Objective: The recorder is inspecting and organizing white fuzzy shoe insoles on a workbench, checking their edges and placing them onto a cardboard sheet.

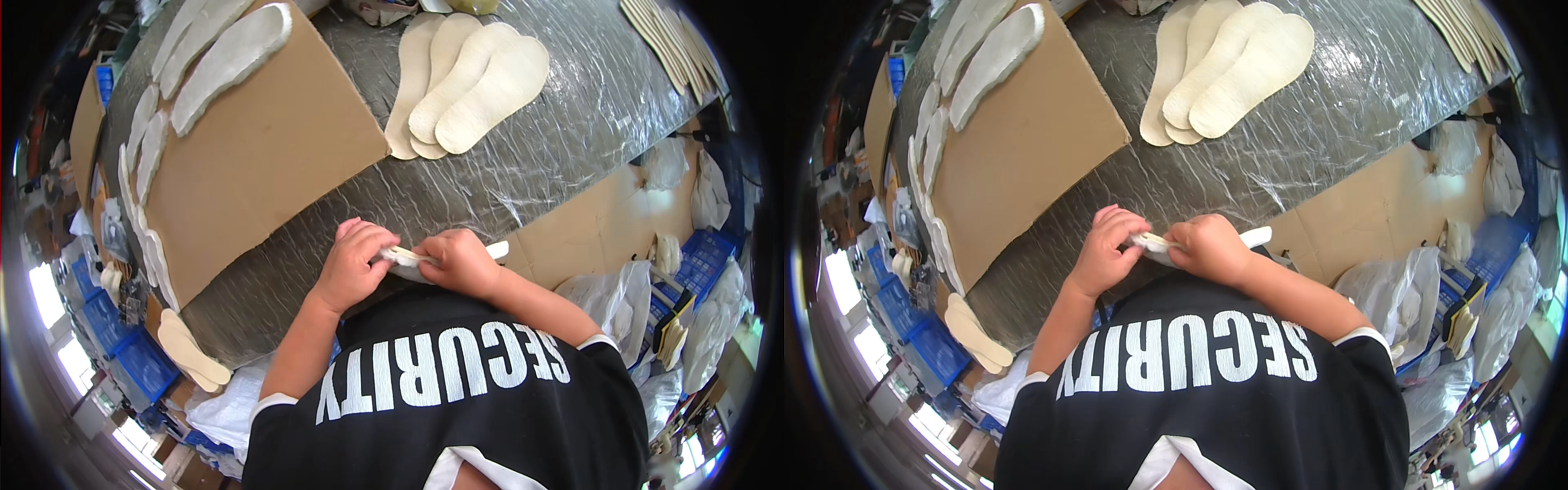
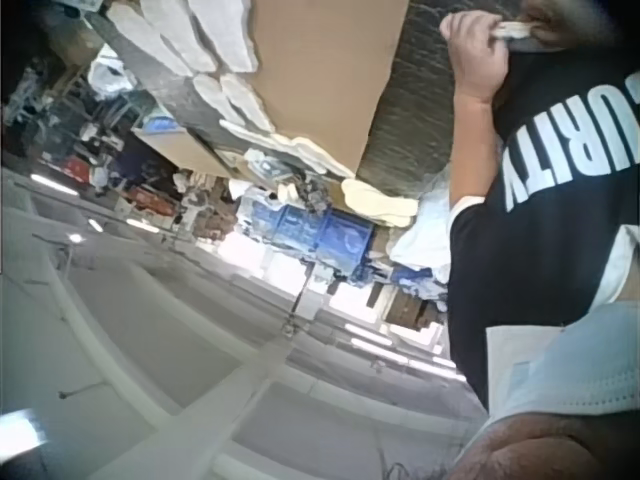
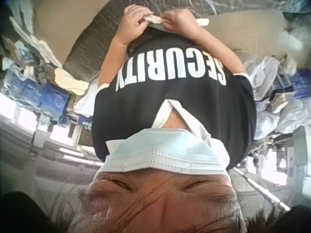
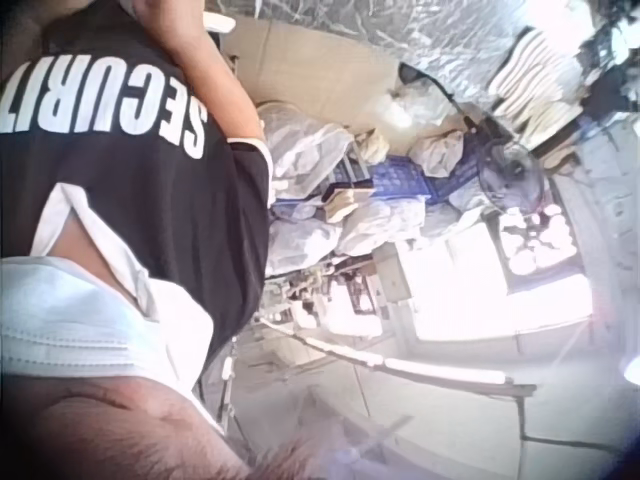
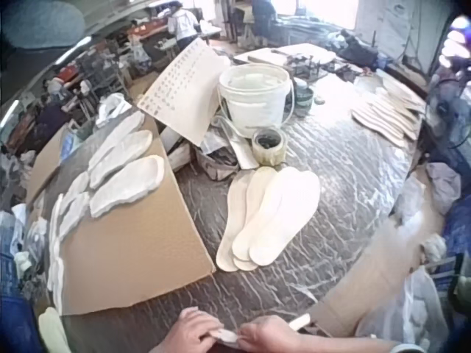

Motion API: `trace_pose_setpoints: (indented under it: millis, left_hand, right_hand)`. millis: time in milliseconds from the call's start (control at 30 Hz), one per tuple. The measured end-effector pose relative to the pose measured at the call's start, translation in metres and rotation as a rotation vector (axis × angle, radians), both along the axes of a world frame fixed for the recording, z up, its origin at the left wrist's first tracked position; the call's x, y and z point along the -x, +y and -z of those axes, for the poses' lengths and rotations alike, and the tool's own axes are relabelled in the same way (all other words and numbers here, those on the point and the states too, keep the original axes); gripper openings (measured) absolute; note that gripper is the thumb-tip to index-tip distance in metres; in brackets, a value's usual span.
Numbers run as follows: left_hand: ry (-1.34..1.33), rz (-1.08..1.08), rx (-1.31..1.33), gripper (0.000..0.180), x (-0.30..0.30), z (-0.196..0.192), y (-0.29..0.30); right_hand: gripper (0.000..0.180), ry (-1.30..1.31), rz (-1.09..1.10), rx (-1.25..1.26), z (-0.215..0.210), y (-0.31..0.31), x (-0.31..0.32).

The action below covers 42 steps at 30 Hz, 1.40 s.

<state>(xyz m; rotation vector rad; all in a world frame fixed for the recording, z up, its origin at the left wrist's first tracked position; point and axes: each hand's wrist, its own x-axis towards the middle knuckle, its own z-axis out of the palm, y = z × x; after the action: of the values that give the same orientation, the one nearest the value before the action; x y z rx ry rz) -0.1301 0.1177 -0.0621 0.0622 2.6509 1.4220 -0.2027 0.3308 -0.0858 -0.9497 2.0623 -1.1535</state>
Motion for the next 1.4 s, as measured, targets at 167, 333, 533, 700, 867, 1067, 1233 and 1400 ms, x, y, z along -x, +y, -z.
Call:
trace_pose_setpoints:
  millis: [167, 333, 533, 700, 867, 1067, 1233, 1400]
  left_hand:
    - [0.212, 0.168, -0.001, 0.032, 0.002, -0.008, -0.005]
    - [0.229, 0.165, -0.082, 0.034, 0.014, -0.004, -0.003]
    - [0.247, -0.062, 0.007, 0.041, 0.033, -0.023, 0.016]
    - [-0.160, -0.409, -0.306, 0.011, 0.004, -0.002, 0.027]
    - [-0.332, -0.352, -0.366, 0.024, 0.018, -0.019, 0.056]
    - [0.030, -0.335, -0.075, 0.028, 0.030, -0.014, 0.071]
    - [0.170, -0.308, -0.054, 0.028, 0.046, -0.018, 0.064]
    - [-0.219, -0.404, -0.626, 0.010, 0.039, -0.020, 0.073]
  right_hand:
    - [0.061, -0.361, -0.164, 0.030, -0.034, 0.020, 0.013]
    - [0.104, -0.297, -0.227, -0.046, -0.024, 0.028, 0.023]
    - [0.103, -0.629, -0.028, 0.023, -0.009, 0.026, 0.019]
    - [0.101, -0.439, 0.107, -0.007, -0.010, 0.022, 0.013]
    - [0.101, -0.262, 0.088, 0.053, -0.003, 0.019, 0.006]
    - [0.105, 0.096, 0.227, 0.049, 0.012, 0.014, -0.011]
    - [0.113, -0.258, 0.222, 0.261, 0.014, 0.022, 0.003]
    - [0.088, -0.376, 0.113, 0.197, -0.019, 0.019, 0.037]
